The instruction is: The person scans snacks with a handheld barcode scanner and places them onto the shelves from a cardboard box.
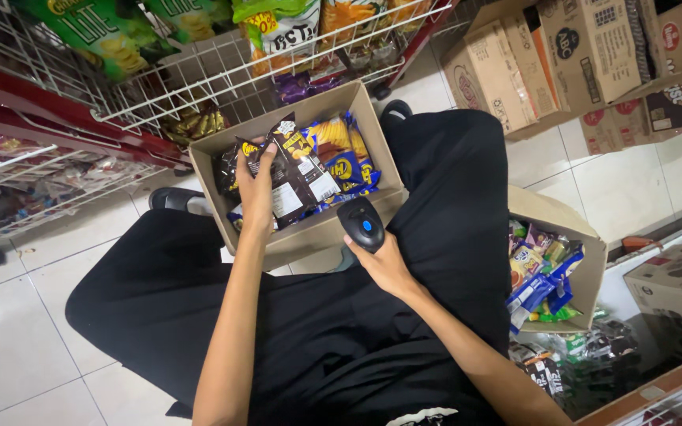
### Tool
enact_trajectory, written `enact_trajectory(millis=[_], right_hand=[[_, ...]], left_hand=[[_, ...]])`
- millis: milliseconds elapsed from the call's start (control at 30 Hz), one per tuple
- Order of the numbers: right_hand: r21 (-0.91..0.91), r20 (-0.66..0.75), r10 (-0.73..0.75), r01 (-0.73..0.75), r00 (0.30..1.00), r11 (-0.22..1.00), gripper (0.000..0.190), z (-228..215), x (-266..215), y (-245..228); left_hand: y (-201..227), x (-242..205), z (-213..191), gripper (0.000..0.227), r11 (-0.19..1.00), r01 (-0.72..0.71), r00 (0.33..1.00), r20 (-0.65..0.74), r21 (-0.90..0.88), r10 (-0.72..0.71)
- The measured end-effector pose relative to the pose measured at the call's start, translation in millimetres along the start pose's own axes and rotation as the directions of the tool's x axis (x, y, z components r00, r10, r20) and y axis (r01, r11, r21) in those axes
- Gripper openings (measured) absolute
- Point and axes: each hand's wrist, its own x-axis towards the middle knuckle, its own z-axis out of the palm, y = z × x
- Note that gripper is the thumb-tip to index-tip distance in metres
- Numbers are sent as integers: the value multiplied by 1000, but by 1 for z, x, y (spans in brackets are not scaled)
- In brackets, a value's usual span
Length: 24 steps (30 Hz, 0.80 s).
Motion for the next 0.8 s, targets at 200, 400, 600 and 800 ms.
enact_trajectory(millis=[200, 400, 600, 800], right_hand=[[162, -88, 5, 9, 996, 987, 21, -1, 6, 10], [603, -157, 118, 1, 981, 798, 37, -11, 20, 8], [475, -129, 35, 30, 991, 880, 47, -12, 9, 4], [447, -189, 72, 21, 979, 894, 44, -12, 10, 1]], left_hand=[[-19, 7, -6, 66, 989, 107, 994, -37, 99, -104], [-39, -2, -2, 95, 871, 186, 969, 61, 456, -239], [-19, -30, 25, 76, 967, 111, 874, 440, 232, -205], [4, -38, 21, 65, 952, 127, 831, 494, 279, -256]])
